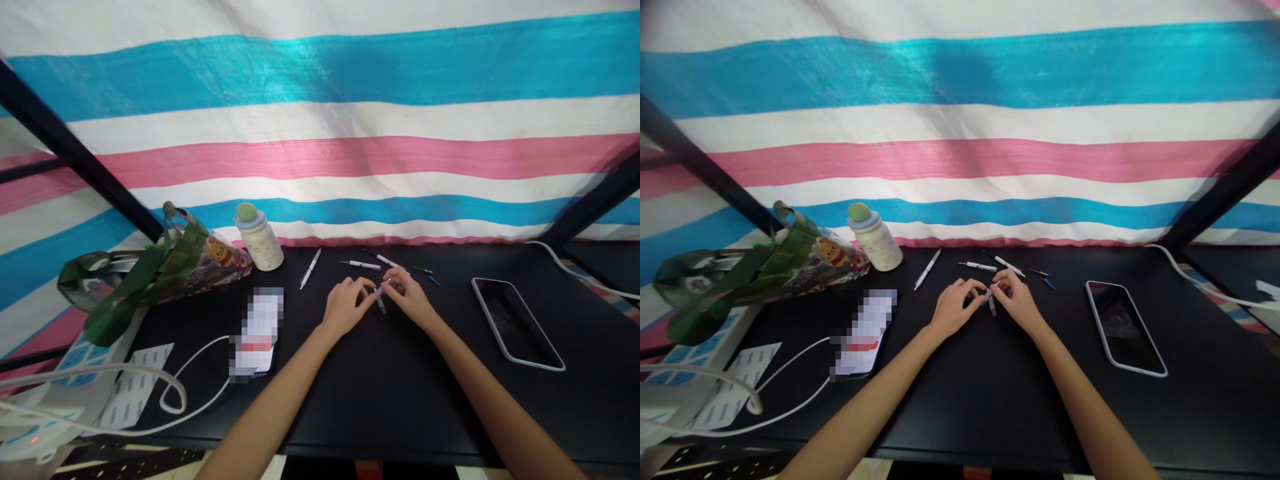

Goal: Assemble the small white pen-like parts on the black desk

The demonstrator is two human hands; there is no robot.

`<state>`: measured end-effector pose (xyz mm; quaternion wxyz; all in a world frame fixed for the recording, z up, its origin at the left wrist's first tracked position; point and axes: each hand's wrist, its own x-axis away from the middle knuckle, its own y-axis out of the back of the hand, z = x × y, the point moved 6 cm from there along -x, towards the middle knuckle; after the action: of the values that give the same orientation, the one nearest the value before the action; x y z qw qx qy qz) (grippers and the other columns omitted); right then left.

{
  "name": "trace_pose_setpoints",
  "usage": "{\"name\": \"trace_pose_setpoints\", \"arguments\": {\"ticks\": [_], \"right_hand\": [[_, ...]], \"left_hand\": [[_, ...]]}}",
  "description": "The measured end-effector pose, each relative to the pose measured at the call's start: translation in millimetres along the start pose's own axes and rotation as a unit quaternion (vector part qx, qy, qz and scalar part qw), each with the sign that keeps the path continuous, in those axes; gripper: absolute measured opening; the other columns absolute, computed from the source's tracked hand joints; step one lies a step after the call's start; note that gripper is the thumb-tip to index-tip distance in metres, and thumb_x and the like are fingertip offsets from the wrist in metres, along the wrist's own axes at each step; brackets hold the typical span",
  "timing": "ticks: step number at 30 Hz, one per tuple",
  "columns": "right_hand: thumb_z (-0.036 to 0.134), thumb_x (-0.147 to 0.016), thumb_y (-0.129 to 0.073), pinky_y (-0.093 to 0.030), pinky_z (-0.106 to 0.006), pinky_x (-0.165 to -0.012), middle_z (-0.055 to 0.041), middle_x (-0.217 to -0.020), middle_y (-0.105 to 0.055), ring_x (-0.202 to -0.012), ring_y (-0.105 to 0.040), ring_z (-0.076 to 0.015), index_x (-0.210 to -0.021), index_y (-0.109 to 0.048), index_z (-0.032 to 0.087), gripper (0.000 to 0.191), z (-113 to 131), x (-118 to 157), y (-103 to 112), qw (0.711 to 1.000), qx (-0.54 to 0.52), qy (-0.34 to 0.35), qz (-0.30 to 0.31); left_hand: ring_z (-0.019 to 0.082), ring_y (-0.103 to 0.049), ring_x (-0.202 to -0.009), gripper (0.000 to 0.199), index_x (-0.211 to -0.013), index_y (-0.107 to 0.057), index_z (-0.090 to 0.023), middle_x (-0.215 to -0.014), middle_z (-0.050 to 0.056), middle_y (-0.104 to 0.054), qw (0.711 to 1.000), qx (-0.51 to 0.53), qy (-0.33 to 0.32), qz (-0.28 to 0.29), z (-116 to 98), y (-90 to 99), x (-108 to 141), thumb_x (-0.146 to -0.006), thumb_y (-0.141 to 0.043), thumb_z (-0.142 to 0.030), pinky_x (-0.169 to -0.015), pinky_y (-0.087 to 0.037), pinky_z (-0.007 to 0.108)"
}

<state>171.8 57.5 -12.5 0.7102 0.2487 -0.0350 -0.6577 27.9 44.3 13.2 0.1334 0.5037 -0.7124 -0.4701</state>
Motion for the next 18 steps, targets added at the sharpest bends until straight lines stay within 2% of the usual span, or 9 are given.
{"name": "trace_pose_setpoints", "arguments": {"ticks": [3,7,13,18], "right_hand": [[0.042,-0.079,-0.052,-0.037,-0.023,-0.049,-0.0009,-0.069,-0.063,-0.056,-0.055,-0.0131,-0.087,-0.044,0.021,0.024,1.8,0.3,-0.8,1.0,-0.016,-0.007,0.002],[0.045,-0.081,-0.048,-0.039,-0.024,-0.051,-0.0014,-0.067,-0.064,-0.056,-0.056,-0.0132,-0.084,-0.047,0.02,0.025,0.2,0.1,1.0,1.0,-0.006,-0.014,-0.003],[0.043,-0.087,-0.039,-0.038,-0.024,-0.055,0.0011,-0.059,-0.056,-0.054,-0.051,-0.0116,-0.071,-0.05,0.02,0.031,2.3,1.6,5.2,0.997,0.068,-0.019,-0.011],[0.042,-0.086,-0.04,-0.036,-0.024,-0.055,0.0014,-0.058,-0.055,-0.054,-0.049,-0.0119,-0.07,-0.052,0.019,0.03,4.1,1.2,4.1,0.996,0.091,-0.015,0.008]], "left_hand": [[0.016,-0.052,-0.084,0.019,-0.101,-0.056,-0.026,-0.076,-0.004,-0.064,1.0,-0.001,-0.007,0.005,-0.5,-1.4,-0.4,-0.086,-0.049,-0.036,-0.071,-0.036,0.028],[0.015,-0.052,-0.084,0.017,-0.099,-0.057,-0.025,-0.08,-0.003,-0.064,1.0,-0.002,-0.004,-0.02,0.8,1.5,-1.0,-0.087,-0.047,-0.03,-0.071,-0.038,0.027],[0.015,-0.051,-0.084,0.017,-0.098,-0.058,-0.025,-0.085,-0.001,-0.062,0.999,0.002,0.004,-0.048,2.9,6.5,-0.6,-0.088,-0.045,-0.027,-0.072,-0.04,0.026],[0.014,-0.05,-0.082,0.02,-0.097,-0.059,-0.025,-0.085,-0.002,-0.062,0.998,0.005,0.016,-0.052,5.0,7.7,-0.6,-0.09,-0.041,-0.03,-0.072,-0.04,0.025]]}}
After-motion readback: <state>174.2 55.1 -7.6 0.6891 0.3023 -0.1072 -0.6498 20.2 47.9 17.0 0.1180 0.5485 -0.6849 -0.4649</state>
